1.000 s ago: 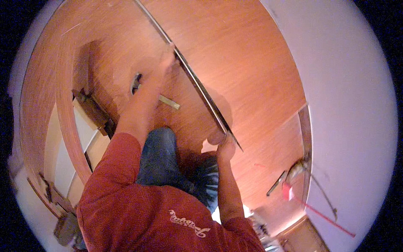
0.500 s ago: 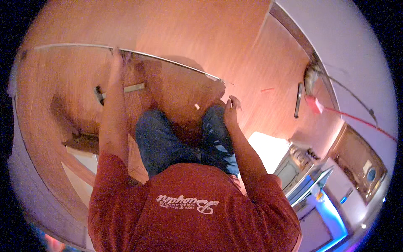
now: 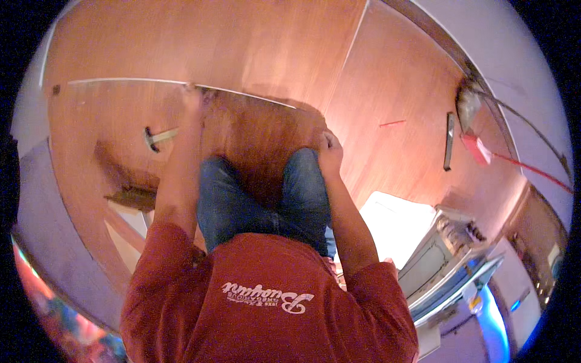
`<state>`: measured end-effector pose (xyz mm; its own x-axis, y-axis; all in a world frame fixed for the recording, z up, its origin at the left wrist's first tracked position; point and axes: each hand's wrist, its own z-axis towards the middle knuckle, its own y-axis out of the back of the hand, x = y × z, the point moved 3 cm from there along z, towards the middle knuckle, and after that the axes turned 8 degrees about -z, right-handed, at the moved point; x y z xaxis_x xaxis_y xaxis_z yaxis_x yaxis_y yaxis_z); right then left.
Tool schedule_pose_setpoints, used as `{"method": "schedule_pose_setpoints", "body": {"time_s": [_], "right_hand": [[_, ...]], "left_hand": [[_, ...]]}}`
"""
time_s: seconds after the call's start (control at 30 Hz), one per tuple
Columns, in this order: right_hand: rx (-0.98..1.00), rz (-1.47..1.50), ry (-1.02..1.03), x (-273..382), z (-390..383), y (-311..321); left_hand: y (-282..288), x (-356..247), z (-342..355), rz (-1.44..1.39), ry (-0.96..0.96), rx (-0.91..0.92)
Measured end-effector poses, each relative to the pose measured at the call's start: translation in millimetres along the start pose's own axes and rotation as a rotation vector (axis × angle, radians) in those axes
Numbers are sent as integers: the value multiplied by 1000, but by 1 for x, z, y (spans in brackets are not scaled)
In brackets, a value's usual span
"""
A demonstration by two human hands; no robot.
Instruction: The person installs hardwood flooring planks in a room. They measure and mark the planks with a pencil and ruler, then fit them into place. The person uses a hammer to tap the planks together and a chisel to trim a section of the floor near the wall.
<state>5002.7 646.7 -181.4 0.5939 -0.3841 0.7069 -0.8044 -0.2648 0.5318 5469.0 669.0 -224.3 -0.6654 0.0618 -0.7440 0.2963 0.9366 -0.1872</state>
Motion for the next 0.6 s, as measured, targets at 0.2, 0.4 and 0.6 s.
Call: {"method": "schedule_pose_setpoints", "body": {"time_s": [0.2, 0.4, 0.6], "right_hand": [[360, -470, 355, 22, -39, 12], [413, -513, 645, 28, -51, 18], [411, -638, 724, 21, -60, 10]], "left_hand": [[-6, 43, -38, 444, -175, 149], [19, -2, -57, 843, -193, 236], [74, -133, -59, 1030, -327, 258]]}}
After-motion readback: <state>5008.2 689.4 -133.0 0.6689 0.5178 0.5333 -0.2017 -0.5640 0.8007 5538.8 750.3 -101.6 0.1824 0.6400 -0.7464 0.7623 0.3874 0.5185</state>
